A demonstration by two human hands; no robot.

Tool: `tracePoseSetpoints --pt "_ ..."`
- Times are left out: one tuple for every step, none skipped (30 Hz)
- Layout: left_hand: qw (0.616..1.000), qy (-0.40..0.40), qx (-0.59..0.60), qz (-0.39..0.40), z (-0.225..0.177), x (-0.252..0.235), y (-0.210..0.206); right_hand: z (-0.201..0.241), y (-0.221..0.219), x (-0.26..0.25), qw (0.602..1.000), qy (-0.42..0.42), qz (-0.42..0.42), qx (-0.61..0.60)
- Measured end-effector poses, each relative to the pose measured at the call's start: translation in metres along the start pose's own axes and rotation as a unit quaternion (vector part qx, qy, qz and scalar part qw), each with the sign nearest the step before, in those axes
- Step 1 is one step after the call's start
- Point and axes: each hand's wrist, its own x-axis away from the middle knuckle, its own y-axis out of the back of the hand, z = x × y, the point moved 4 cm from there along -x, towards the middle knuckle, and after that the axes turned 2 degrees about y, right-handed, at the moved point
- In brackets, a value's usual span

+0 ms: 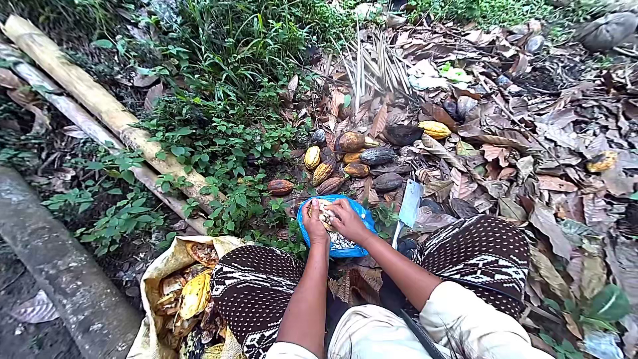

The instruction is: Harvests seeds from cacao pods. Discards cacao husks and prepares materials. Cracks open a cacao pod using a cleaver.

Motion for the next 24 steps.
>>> tracePoseSetpoints --pt "1.000 0.002 0.006 0.005 -0.001 0.001 -0.001 0.000 0.000 -0.001 1.000 -0.008 0.012 -0.003" --pt "1.000 0.006 0.014 0.010 -0.001 0.002 -0.002 0.000 0.000 -0.002 1.000 -0.014 0.019 -0.008" --pt "0.999 0.011 0.024 0.018 -0.001 0.002 -0.002 0.000 0.000 -0.002 0.999 -0.019 0.023 -0.012" --pt "0.999 0.019 0.034 0.025 -0.001 0.002 -0.003 -0.001 0.000 -0.002 0.999 -0.022 0.026 -0.012" --pt "0.998 0.027 0.043 0.030 -0.001 0.001 -0.003 -0.001 0.000 -0.003 0.999 -0.024 0.034 -0.005" --pt "0.998 0.032 0.047 0.034 -0.001 0.001 -0.003 0.000 0.000 -0.003 0.998 -0.029 0.050 0.009" --pt "0.998 0.033 0.042 0.038 0.000 0.000 -0.003 0.001 0.000 -0.004 0.997 -0.037 0.069 0.028" --pt "0.998 0.029 0.031 0.042 0.001 0.001 -0.002 0.001 0.001 -0.005 0.994 -0.047 0.087 0.045" --pt "0.999 0.025 0.018 0.045 0.001 0.001 -0.002 0.001 0.002 -0.006 0.992 -0.055 0.100 0.052" --pt "0.999 0.021 0.008 0.045 0.001 0.002 -0.001 0.001 0.003 -0.006 0.991 -0.060 0.109 0.052" --pt "0.999 0.016 -0.001 0.045 0.000 0.002 -0.002 0.000 0.004 -0.007 0.991 -0.059 0.111 0.051" --pt "0.999 0.007 -0.013 0.048 -0.001 0.002 -0.002 -0.001 0.004 -0.008 0.991 -0.054 0.110 0.054" --pt "0.998 -0.006 -0.031 0.051 -0.002 0.002 -0.003 -0.003 0.003 -0.008 0.992 -0.046 0.102 0.062" --pt "0.997 -0.021 -0.051 0.056 -0.002 0.002 -0.003 -0.004 0.001 -0.008 0.992 -0.042 0.091 0.076" --pt "0.995 -0.034 -0.072 0.063 -0.002 0.002 -0.004 -0.003 -0.002 -0.007 0.992 -0.045 0.078 0.092" --pt "0.992 -0.045 -0.093 0.065 -0.001 0.002 -0.004 -0.002 -0.005 -0.005 0.992 -0.050 0.063 0.102" --pt "0.990 -0.054 -0.112 0.064 0.000 0.002 -0.004 -0.002 -0.008 -0.004 0.992 -0.057 0.051 0.105" --pt "0.988 -0.061 -0.126 0.061 0.001 0.002 -0.003 -0.002 -0.011 -0.004 0.991 -0.061 0.042 0.108" --pt "0.987 -0.067 -0.137 0.056 0.002 0.002 -0.003 -0.003 -0.013 -0.004 0.991 -0.065 0.036 0.113" --pt "0.985 -0.073 -0.147 0.051 0.002 0.003 -0.002 -0.005 -0.015 -0.003 0.990 -0.064 0.029 0.118" --pt "0.983 -0.080 -0.158 0.049 0.002 0.003 -0.002 -0.007 -0.016 -0.003 0.991 -0.060 0.018 0.121" --pt "0.980 -0.088 -0.170 0.051 0.001 0.003 -0.002 -0.009 -0.017 -0.003 0.991 -0.056 0.009 0.119" --pt "0.978 -0.095 -0.181 0.050 0.000 0.002 -0.001 -0.011 -0.018 -0.004 0.992 -0.048 0.004 0.117" --pt "0.977 -0.092 -0.187 0.047 0.000 0.001 0.000 -0.012 -0.018 -0.004 0.993 -0.040 0.008 0.110"
